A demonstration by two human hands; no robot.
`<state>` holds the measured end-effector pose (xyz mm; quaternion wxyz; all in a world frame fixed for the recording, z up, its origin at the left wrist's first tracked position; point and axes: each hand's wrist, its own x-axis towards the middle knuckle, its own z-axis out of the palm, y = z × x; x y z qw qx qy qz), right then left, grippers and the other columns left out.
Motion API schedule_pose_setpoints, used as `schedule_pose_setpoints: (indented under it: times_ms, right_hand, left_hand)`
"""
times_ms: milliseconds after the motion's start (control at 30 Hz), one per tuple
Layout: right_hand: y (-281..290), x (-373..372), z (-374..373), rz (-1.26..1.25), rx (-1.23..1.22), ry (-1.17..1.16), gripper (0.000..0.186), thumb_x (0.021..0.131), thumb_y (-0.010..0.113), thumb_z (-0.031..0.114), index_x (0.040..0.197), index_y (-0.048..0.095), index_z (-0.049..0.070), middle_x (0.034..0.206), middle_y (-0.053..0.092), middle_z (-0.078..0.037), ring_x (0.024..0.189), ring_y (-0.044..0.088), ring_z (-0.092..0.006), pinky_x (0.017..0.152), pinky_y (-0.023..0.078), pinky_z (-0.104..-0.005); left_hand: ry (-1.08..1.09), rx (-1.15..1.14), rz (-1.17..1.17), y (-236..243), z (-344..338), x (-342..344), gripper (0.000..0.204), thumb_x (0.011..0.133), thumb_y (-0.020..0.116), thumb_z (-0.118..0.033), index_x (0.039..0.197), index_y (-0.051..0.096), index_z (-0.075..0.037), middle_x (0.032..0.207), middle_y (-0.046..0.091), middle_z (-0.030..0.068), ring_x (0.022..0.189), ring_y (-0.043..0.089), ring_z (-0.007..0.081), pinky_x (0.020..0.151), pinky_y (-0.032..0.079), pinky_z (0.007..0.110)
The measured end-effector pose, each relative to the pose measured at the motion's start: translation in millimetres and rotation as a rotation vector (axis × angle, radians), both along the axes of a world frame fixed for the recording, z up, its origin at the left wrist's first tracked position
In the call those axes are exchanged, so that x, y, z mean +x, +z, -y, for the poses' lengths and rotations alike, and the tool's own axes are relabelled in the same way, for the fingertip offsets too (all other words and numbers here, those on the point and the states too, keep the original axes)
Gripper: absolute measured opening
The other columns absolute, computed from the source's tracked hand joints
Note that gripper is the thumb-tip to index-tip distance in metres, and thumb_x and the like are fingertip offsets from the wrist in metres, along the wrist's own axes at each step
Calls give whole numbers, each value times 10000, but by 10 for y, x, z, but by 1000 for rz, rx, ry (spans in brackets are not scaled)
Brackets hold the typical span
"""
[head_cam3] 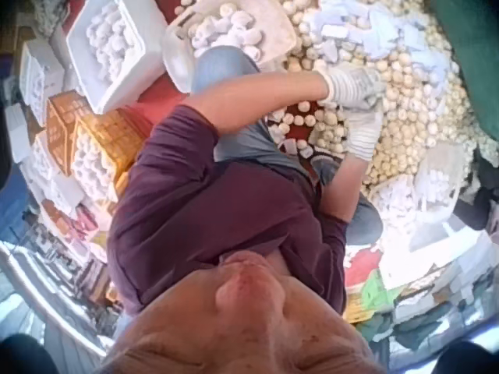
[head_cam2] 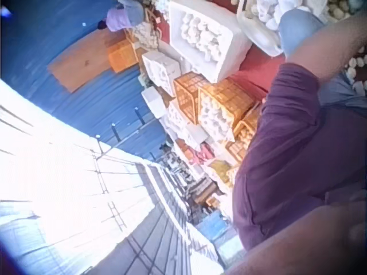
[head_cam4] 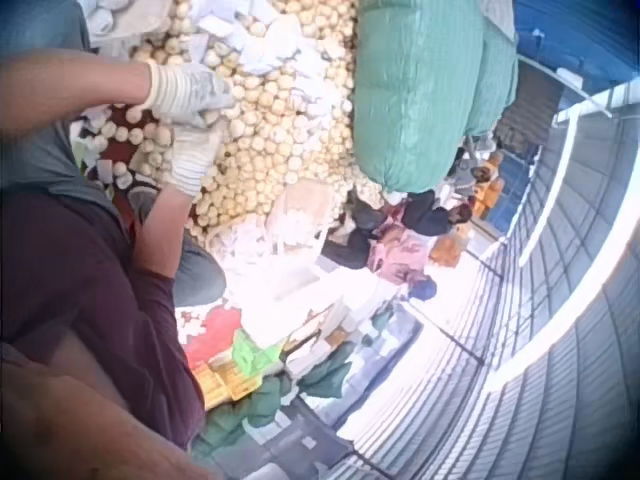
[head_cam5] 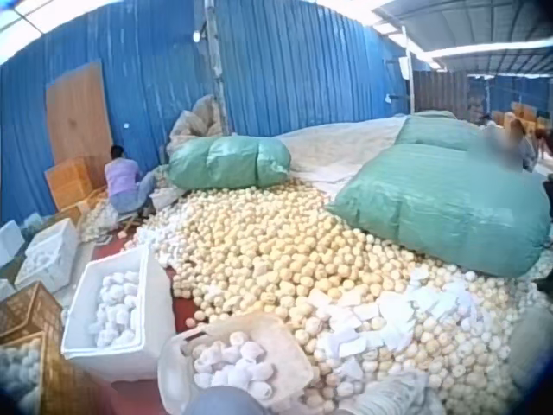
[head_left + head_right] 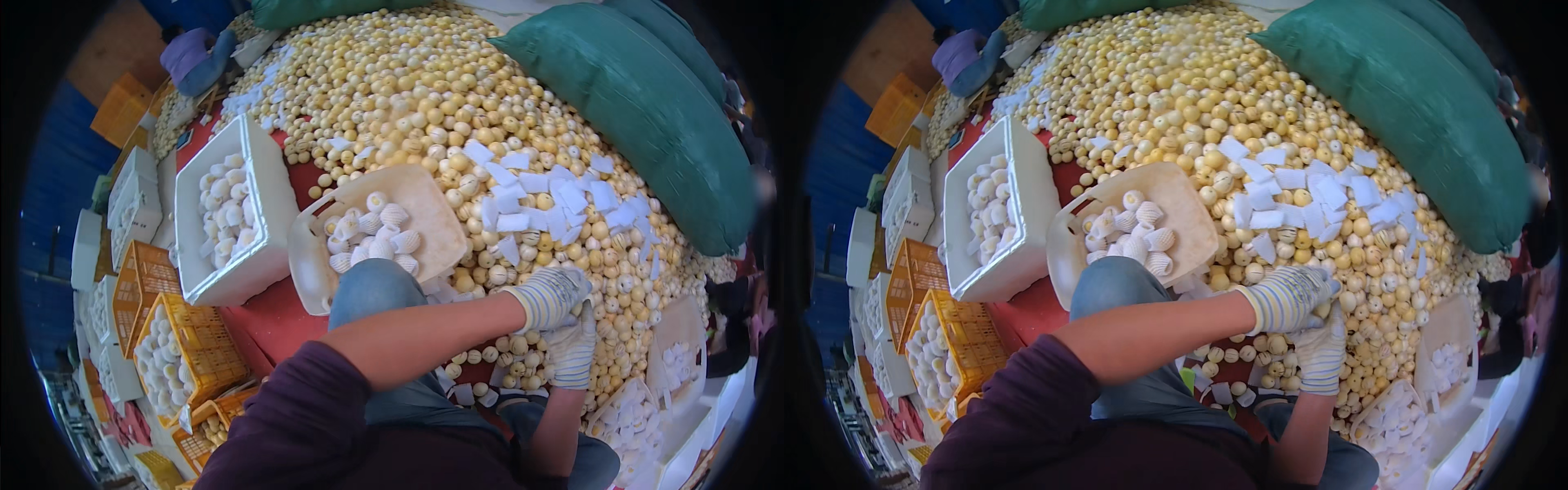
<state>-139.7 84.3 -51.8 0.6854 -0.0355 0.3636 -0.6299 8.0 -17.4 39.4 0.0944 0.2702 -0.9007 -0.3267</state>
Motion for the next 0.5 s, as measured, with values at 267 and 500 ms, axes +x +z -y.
schedule_pose_setpoints:
  times_ms: [267,500]
  right_hand:
    - [-451,-469,227,-143,253,-174,477,956,531,271,1359,474,22,1402,495,-161,1247,503,-301,1068,406,-465]
    - [1047,-23,1455,-361,-140,-277,556,1013,461,224,1428,313,-116,1501,333,-267,1419,282,-393,1178,289,-502]
  left_hand:
    - [69,-143,213,-133,87,-52,299,743,706,-265,991,764,-108,953,724,77,886,695,256,664,530,404]
    - [115,-119,274,-439,234,13,320,760,694,-272,1057,754,-170,1056,715,56,984,668,234,746,514,432]
